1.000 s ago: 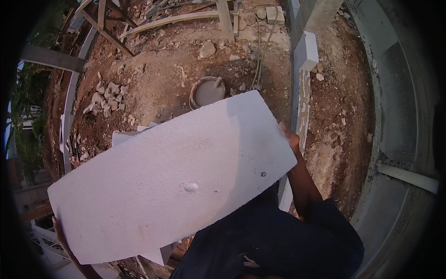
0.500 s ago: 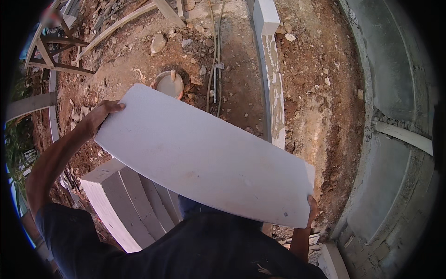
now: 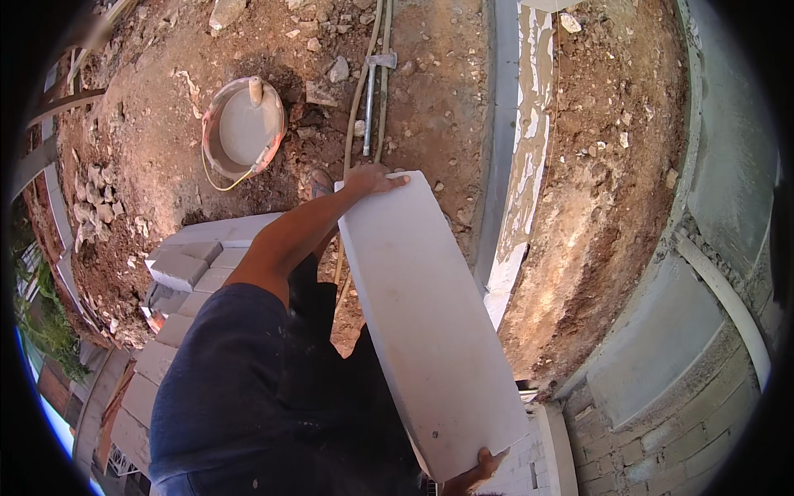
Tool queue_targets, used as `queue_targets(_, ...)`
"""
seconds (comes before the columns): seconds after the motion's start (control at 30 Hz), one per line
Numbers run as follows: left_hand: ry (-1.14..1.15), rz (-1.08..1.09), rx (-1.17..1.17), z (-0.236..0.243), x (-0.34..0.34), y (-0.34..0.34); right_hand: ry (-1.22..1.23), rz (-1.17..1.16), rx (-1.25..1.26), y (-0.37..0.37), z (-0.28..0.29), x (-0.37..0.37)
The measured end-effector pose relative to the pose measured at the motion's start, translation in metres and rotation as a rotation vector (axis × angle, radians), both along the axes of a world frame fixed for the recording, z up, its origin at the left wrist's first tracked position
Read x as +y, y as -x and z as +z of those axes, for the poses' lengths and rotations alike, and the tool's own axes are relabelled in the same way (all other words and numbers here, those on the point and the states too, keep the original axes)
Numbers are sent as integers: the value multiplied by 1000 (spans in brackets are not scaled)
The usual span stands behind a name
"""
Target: The person applies mortar to white rectangular tiles using a trowel, places them along a curved wall base, and taps them into position with a hammer. The person repeats this process for multiple tiles, measuring and adjusting as needed.
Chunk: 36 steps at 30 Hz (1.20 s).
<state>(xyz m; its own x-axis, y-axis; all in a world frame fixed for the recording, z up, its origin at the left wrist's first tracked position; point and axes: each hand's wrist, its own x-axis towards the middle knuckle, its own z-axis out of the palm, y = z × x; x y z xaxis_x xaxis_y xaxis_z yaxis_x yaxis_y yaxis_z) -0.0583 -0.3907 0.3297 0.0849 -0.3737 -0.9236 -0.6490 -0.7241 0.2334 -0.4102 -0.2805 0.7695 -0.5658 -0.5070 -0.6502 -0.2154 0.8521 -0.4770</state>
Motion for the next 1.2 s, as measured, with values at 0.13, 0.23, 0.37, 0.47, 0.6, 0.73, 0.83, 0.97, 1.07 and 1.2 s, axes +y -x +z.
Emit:
queue_targets(0.13,127,24,43,-86,-7,27,34,59,78,-43,-46,-28)
queue_targets(0.23,178,71,63,-140,-28,36,48,97,104,-72,-79,-51)
queue_targets(0.37,330,185,44,-169,-54,44,91,129,100,-114,-127,-65)
queue_targets(0.47,394,415,-41,-148,3,29,92,203,138,-122,-187,-57)
queue_targets(0.6,666,531,161,-25,57,-1,45,132,142,-156,-173,-77)
queue_targets(0.73,993,204,499,166,87,-2,-75,307,66,-166,-165,-119)
queue_targets(0.83,1002,208,545,179,78,40,-124,553,26,-181,-158,-139)
queue_targets(0.97,1178,460,463,165,53,46,-242,1036,8,-202,-130,-187)
queue_targets(1.07,1213,530,472,161,48,37,-326,1623,174,-237,-96,-253)
queue_targets(1.2,1203,535,496,161,42,46,180,1918,-61,-392,-165,-263)
